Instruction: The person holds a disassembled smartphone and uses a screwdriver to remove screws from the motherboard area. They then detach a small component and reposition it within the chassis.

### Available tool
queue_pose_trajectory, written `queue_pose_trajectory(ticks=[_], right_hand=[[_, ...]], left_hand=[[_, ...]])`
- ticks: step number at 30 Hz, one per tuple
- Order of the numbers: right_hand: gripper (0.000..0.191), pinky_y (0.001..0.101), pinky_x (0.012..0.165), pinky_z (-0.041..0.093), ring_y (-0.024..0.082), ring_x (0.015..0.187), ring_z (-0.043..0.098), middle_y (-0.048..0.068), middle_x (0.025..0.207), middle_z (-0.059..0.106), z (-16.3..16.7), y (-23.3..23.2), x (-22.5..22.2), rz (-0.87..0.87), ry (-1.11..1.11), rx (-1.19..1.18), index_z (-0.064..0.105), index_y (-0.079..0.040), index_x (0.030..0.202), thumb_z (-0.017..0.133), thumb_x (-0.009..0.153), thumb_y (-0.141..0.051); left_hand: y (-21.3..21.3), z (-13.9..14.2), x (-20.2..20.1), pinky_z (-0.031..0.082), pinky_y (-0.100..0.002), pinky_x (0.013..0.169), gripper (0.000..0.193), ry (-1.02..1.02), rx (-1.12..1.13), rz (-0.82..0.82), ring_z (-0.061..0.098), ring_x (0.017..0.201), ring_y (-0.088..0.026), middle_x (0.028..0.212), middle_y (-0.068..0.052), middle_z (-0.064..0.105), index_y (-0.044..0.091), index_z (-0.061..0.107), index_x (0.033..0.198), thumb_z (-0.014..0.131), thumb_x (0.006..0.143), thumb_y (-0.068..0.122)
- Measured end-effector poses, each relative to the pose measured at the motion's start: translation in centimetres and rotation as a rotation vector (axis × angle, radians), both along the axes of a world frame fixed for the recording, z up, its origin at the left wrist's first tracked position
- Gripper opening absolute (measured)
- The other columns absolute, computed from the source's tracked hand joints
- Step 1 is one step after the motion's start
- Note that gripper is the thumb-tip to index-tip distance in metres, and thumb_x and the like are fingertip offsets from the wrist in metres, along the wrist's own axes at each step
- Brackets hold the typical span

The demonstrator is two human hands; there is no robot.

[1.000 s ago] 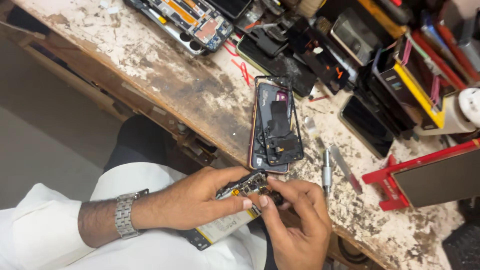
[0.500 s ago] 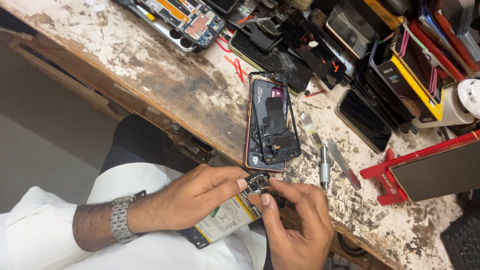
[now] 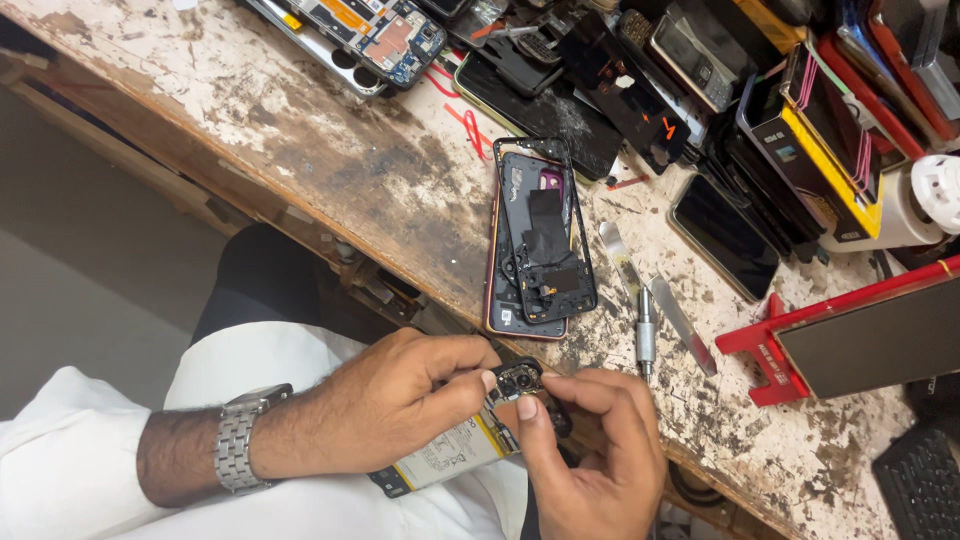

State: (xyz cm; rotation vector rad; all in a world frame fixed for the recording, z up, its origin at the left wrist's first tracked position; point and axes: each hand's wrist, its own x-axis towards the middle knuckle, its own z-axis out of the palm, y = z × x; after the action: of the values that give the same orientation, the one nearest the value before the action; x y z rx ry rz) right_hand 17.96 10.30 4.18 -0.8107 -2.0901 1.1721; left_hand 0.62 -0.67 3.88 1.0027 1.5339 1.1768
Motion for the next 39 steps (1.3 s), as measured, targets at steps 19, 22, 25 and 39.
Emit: queue_pose_trajectory(ticks=[19,22,25,39], right_hand=[[0.020,0.0246,0.090,0.052,0.011,0.101,0.060,0.013,0.119,0.060,-2.0,0.7,0.6,0.011,0.124,-0.350,0.054,-0.001,0.091,0.067,0.088,0.013],[0.020,0.0254,0.092,0.052,0.011,0.103,0.060,0.013,0.120,0.061,-1.8,0.7,0.7,0.017,0.128,-0.372,0.055,-0.001,0.092,0.068,0.087,0.014],[0.019,0.0299,0.090,0.057,0.014,0.106,0.062,0.014,0.121,0.059,-1.5,0.7,0.9,0.041,0.130,-0.383,0.057,0.000,0.093,0.068,0.086,0.014],[0.029,0.0314,0.091,0.060,0.018,0.108,0.066,0.011,0.115,0.058,-1.1,1.6,1.4,0.126,0.062,-0.379,0.066,0.004,0.111,0.069,0.083,0.014]], left_hand=[[0.0,-0.4,0.2,0.049,-0.035,0.051,0.027,-0.006,0.046,-0.026,0.059,0.050,-0.015,0.056,-0.008,0.059,0.004,0.069,0.102,0.057,0.095,0.027],[-0.1,-0.3,0.2,0.049,-0.034,0.051,0.025,-0.017,0.039,-0.036,0.059,0.051,-0.014,0.056,-0.007,0.059,0.003,0.068,0.099,0.057,0.093,0.024],[-0.2,-0.4,0.0,0.050,-0.033,0.052,0.025,-0.036,0.051,-0.043,0.061,0.053,-0.011,0.058,-0.005,0.060,0.004,0.069,0.102,0.056,0.094,0.023],[-0.9,-1.0,0.3,0.064,-0.028,0.080,0.026,-0.264,0.222,-0.053,0.080,0.092,-0.011,0.098,-0.009,0.081,0.004,0.055,0.127,0.054,0.103,0.014]])
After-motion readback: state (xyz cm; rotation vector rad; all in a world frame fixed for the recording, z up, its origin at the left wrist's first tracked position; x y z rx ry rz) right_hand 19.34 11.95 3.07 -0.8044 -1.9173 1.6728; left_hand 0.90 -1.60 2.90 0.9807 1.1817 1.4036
